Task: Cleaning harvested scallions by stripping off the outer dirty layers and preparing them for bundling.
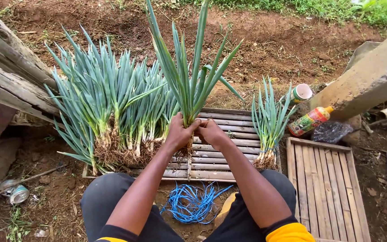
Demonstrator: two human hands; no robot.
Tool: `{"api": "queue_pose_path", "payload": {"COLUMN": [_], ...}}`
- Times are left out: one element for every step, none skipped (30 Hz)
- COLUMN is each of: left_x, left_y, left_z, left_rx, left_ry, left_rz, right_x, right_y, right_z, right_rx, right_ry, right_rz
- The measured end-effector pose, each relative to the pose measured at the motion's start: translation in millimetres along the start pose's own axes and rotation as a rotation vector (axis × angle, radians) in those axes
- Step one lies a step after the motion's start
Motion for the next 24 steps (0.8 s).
{"api": "queue_pose_path", "payload": {"left_x": [2, 4, 6, 7, 9, 11, 9, 7, 6, -3, -13, -23, -16, -7, 2, 6, 10, 14, 13, 12, 11, 10, 8, 8], "left_y": [1, 4, 6, 3, 0, -2, -2, -1, -1, -12, -22, -33, -21, -10, 0, 2, 5, 8, 8, 7, 6, 7, 7, 7], "left_z": [-2, -3, -4, -1, 1, 3, 5, 8, 10, 25, 40, 56, 36, 18, 0, -7, -14, -22, -19, -17, -16, -16, -17, -17], "left_rx": [-0.001, -0.007, -0.013, -0.014, -0.038, -0.062, -0.063, -0.043, -0.022, -0.023, -0.033, -0.040, -0.038, -0.005, 0.029, 0.029, -0.035, -0.099, -0.099, -0.156, -0.214, -0.213, -0.283, -0.353], "left_ry": [-0.001, 0.002, 0.006, 0.008, -0.069, -0.145, -0.142, -0.146, -0.151, -0.150, -0.111, -0.073, -0.073, 0.005, 0.082, 0.083, 0.030, -0.022, -0.021, -0.027, -0.032, -0.033, -0.033, -0.034], "left_rz": [0.001, -0.015, -0.031, -0.034, -0.044, -0.055, -0.059, -0.062, -0.066, -0.069, -0.070, -0.072, -0.076, -0.010, 0.055, 0.052, -0.006, -0.065, -0.068, -0.069, -0.069, -0.071, -0.087, -0.100], "right_x": [0, 0, 0, -2, -4, -6, -5, -4, -3, -5, -7, -9, -11, -12, -13, -9, -6, -2, -4, -7, -9, -12, -14, -16], "right_y": [2, 3, 3, 5, 6, 7, 5, 4, 2, 3, 4, 5, 7, 9, 12, 7, 3, -1, 2, 6, 10, 12, 14, 16], "right_z": [0, -1, -1, -3, -4, -6, -5, -4, -3, -4, -6, -7, -7, -8, -8, -3, 2, 7, 3, 0, -3, -5, -7, -9], "right_rx": [-0.001, -0.002, -0.003, -0.003, -0.011, -0.018, -0.018, -0.005, 0.008, 0.010, 0.015, 0.023, 0.027, 0.052, 0.076, 0.078, 0.134, 0.191, 0.193, 0.245, 0.296, 0.298, 0.295, 0.290], "right_ry": [0.001, -0.008, -0.018, -0.019, -0.025, -0.032, -0.034, -0.040, -0.047, -0.047, -0.044, -0.042, -0.041, -0.030, -0.019, -0.019, -0.022, -0.026, -0.026, -0.007, 0.012, 0.014, 0.028, 0.041], "right_rz": [0.000, 0.017, 0.034, 0.037, 0.070, 0.103, 0.108, 0.105, 0.102, 0.105, 0.114, 0.122, 0.124, 0.113, 0.103, 0.105, 0.063, 0.020, 0.023, 0.005, -0.012, -0.011, 0.006, 0.021]}}
Point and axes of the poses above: each hand's wrist, its own x-axis away from the middle knuckle, its own y-axis out of the back of the hand, z = x × y, the point moved 2 cm from there along -x, towards the middle knuckle, and after that the axes turned 13 degrees about -x, right-handed, at the moved point
